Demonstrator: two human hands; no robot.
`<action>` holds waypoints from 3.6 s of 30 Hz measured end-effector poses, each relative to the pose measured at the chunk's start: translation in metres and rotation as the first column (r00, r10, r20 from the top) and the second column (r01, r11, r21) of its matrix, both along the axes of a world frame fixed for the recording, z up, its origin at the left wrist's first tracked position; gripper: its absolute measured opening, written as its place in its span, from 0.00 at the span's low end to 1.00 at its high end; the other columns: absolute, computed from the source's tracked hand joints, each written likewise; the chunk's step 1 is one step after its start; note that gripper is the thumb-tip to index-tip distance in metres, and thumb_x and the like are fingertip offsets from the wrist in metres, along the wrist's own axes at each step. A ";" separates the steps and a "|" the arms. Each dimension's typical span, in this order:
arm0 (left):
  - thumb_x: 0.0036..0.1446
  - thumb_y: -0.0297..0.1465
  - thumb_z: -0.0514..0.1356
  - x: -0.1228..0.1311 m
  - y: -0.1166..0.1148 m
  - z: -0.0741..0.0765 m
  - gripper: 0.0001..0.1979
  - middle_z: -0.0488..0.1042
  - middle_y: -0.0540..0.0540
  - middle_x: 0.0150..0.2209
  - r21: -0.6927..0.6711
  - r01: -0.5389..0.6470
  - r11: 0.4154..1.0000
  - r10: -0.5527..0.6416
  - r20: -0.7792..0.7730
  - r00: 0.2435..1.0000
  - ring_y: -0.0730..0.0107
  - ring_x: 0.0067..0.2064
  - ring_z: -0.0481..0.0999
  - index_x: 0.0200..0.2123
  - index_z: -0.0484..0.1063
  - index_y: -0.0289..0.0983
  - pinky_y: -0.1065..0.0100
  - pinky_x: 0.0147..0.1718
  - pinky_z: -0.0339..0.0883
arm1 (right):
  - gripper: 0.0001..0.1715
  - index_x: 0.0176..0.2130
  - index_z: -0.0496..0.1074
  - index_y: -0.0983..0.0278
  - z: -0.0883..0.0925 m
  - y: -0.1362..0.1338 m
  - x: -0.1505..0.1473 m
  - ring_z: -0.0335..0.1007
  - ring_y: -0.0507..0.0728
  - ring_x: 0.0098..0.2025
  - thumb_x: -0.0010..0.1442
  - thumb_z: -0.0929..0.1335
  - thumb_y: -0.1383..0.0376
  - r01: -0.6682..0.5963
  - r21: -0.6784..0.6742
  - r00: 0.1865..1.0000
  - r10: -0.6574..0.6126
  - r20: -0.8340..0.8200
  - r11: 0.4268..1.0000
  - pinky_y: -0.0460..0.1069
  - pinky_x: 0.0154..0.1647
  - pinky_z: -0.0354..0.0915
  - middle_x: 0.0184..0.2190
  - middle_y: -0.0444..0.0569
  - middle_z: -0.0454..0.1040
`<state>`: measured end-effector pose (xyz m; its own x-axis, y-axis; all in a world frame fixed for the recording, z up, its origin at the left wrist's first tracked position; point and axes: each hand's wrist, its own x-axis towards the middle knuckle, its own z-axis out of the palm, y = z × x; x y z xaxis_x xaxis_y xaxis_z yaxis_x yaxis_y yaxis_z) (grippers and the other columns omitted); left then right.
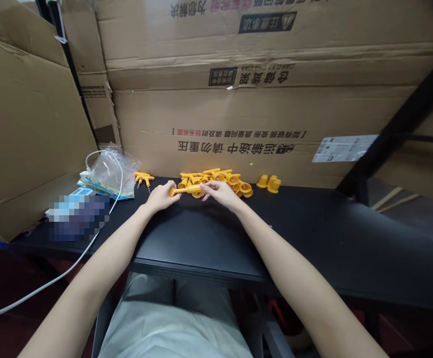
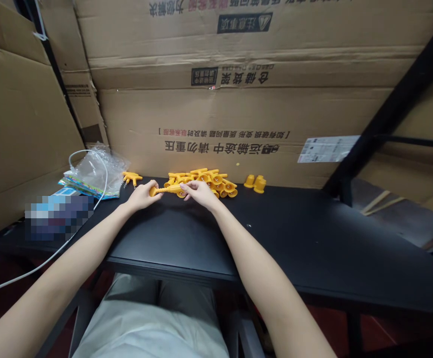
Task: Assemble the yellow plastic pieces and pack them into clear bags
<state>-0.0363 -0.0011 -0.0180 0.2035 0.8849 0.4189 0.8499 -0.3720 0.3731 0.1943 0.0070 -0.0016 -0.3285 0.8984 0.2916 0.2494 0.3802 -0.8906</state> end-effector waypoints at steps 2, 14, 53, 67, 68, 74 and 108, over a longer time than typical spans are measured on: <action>0.52 0.41 0.58 0.000 0.000 0.000 0.12 0.72 0.50 0.26 -0.006 -0.003 1.000 0.004 0.011 1.000 0.67 0.27 0.71 0.37 0.67 0.42 0.71 0.26 0.56 | 0.21 0.31 0.73 0.66 -0.002 0.001 -0.003 0.72 0.53 0.22 0.55 0.69 0.50 0.004 -0.019 1.000 -0.004 -0.019 1.000 0.52 0.33 0.72 0.24 0.49 0.76; 0.50 0.42 0.58 0.002 -0.001 0.001 0.12 0.68 0.52 0.23 0.032 0.044 0.998 -0.047 0.079 0.996 0.71 0.24 0.66 0.34 0.67 0.40 0.72 0.26 0.54 | 0.23 0.31 0.72 0.66 0.001 -0.002 -0.006 0.73 0.54 0.22 0.50 0.71 0.47 0.010 0.021 0.999 -0.009 -0.050 1.000 0.51 0.32 0.71 0.24 0.49 0.77; 0.56 0.37 0.55 -0.002 0.005 -0.007 0.14 0.73 0.49 0.26 -0.014 0.152 0.988 -0.152 0.023 0.988 0.70 0.28 0.71 0.42 0.74 0.38 0.71 0.30 0.60 | 0.16 0.42 0.67 0.63 -0.014 0.020 0.004 0.71 0.59 0.42 0.54 0.68 0.59 0.499 0.434 0.864 -0.465 -0.192 0.750 0.57 0.47 0.67 0.39 0.52 0.74; 0.55 0.34 0.54 0.000 0.005 -0.008 0.13 0.75 0.48 0.27 -0.049 0.190 0.981 -0.190 0.008 0.982 0.71 0.27 0.70 0.37 0.77 0.36 0.71 0.29 0.60 | 0.33 0.67 0.49 0.59 -0.038 0.029 -0.015 0.41 0.67 0.67 0.64 0.57 0.62 0.112 0.737 0.490 -0.682 0.543 0.667 0.74 0.60 0.34 0.66 0.58 0.50; 0.56 0.34 0.54 0.000 0.005 -0.008 0.13 0.75 0.48 0.27 -0.048 0.191 0.980 -0.191 0.007 0.982 0.71 0.27 0.70 0.36 0.77 0.36 0.71 0.29 0.60 | 0.33 0.67 0.47 0.58 -0.039 0.028 -0.014 0.39 0.67 0.68 0.65 0.56 0.61 0.111 0.726 0.483 -0.675 0.558 0.679 0.75 0.60 0.34 0.67 0.57 0.47; 0.55 0.33 0.54 0.000 0.005 -0.008 0.13 0.76 0.47 0.27 -0.051 0.187 0.981 -0.188 0.003 0.982 0.71 0.27 0.70 0.36 0.77 0.36 0.71 0.29 0.60 | 0.32 0.67 0.47 0.54 -0.039 0.026 -0.012 0.38 0.66 0.68 0.66 0.55 0.56 0.027 0.684 0.501 -0.602 0.622 0.729 0.75 0.60 0.32 0.68 0.54 0.45; 0.55 0.35 0.53 -0.001 0.007 -0.010 0.14 0.75 0.47 0.26 -0.022 0.210 0.978 -0.209 0.014 0.978 0.71 0.27 0.69 0.34 0.77 0.36 0.71 0.29 0.60 | 0.29 0.64 0.54 0.62 -0.023 0.025 -0.001 0.44 0.63 0.66 0.66 0.52 0.59 0.170 0.791 0.631 -0.682 0.370 0.587 0.70 0.63 0.31 0.65 0.57 0.53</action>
